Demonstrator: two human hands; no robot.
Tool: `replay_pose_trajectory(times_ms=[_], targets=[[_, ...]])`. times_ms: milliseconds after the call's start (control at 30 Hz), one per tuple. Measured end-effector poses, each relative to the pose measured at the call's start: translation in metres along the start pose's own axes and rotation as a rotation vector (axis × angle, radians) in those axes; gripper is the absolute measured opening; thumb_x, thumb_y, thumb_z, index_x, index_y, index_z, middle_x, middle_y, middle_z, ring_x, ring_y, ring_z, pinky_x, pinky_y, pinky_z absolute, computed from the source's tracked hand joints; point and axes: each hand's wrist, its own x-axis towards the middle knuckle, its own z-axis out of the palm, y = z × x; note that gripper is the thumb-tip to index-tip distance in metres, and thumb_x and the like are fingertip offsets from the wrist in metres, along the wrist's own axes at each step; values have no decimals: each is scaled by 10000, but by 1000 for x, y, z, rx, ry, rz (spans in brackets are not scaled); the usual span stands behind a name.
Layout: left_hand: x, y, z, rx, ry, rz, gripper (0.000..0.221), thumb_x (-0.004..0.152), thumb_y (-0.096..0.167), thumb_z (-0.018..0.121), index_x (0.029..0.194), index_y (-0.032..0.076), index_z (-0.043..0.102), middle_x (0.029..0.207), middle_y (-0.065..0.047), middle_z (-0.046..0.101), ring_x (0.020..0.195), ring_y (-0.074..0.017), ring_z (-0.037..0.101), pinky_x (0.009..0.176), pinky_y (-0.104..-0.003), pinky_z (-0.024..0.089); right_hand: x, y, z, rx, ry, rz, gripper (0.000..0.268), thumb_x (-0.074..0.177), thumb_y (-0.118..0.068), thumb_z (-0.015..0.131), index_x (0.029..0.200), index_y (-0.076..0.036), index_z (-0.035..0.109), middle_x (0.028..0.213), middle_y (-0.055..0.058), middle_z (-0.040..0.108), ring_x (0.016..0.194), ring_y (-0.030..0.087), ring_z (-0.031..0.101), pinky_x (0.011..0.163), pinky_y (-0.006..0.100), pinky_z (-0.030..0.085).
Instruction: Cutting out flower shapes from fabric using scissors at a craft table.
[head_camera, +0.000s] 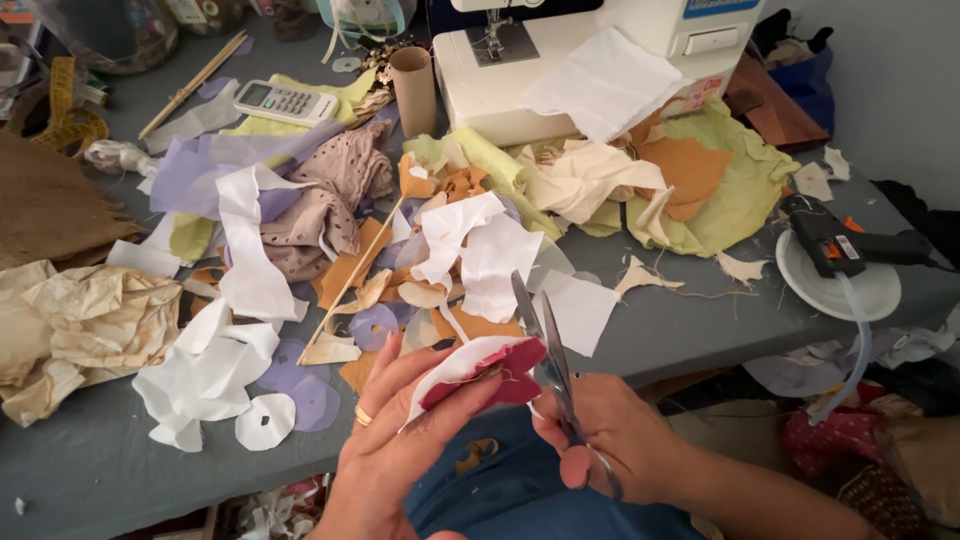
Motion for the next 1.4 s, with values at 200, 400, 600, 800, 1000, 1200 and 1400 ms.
replay_pose_trajectory(times_ms=[200, 400, 600, 800, 1000, 1200, 1400], targets=[[8, -1, -14, 17, -98, 55, 903, 1041, 767, 117, 1371, 109, 640, 1446, -91, 611, 1426, -290, 478, 1289, -608, 149, 1, -3, -2, -15, -12, 27, 826, 906, -907, 155, 709, -182, 497, 661, -35, 508, 544, 156, 476, 531, 323, 381], [24, 12, -28, 45, -127, 31, 888, 999, 767, 173, 1348, 120, 670, 1388, -79, 653, 1378, -261, 518, 1273, -565, 128, 2, -1, -4, -43, -30, 53, 827, 913, -885, 135, 683, -177, 496, 629, -44, 517, 532, 155, 489, 536, 322, 381], [39, 13, -39, 46, -136, 33, 776, 970, 683, 320, 1359, 108, 666, 1435, -87, 632, 1385, -267, 529, 1268, -615, 154, 10, 9, -10, 48, 15, 5, 755, 938, -863, 256, 699, -179, 469, 667, -50, 501, 572, 117, 454, 555, 290, 364], [76, -20, -39, 114, 17, 37, 289, 878, 230, 765, 1159, 166, 738, 950, -19, 816, 717, -86, 744, 588, -208, 627, 72, 24, -64, 118, 19, -67, 763, 913, -892, 241, 872, -194, 549, 794, -51, 576, 664, 75, 530, 634, 203, 487], [138, -43, -29, 121, -5, 140, 138, 900, 83, 755, 1016, 142, 801, 873, 11, 806, 725, -66, 692, 607, -210, 583, 145, 19, -113, 20, 85, -17, 616, 845, -494, 685, 1319, -103, 641, 1142, 41, 709, 878, 109, 680, 713, 231, 533], [153, -77, -11, 1, 24, -18, 188, 871, 67, 686, 980, 160, 809, 916, 0, 798, 785, -100, 694, 700, -248, 569, 166, 64, -99, 312, 90, -131, 269, 910, -183, 737, 1137, -46, 689, 960, 81, 741, 793, 149, 699, 692, 290, 595], [143, -117, 7, -120, 141, -89, 215, 794, 26, 759, 933, 172, 835, 732, -39, 681, 694, -137, 665, 708, -284, 567, 173, 95, -76, 473, 270, -32, 243, 818, -21, 860, 1002, 50, 718, 774, 102, 718, 688, 110, 676, 645, 219, 572]])
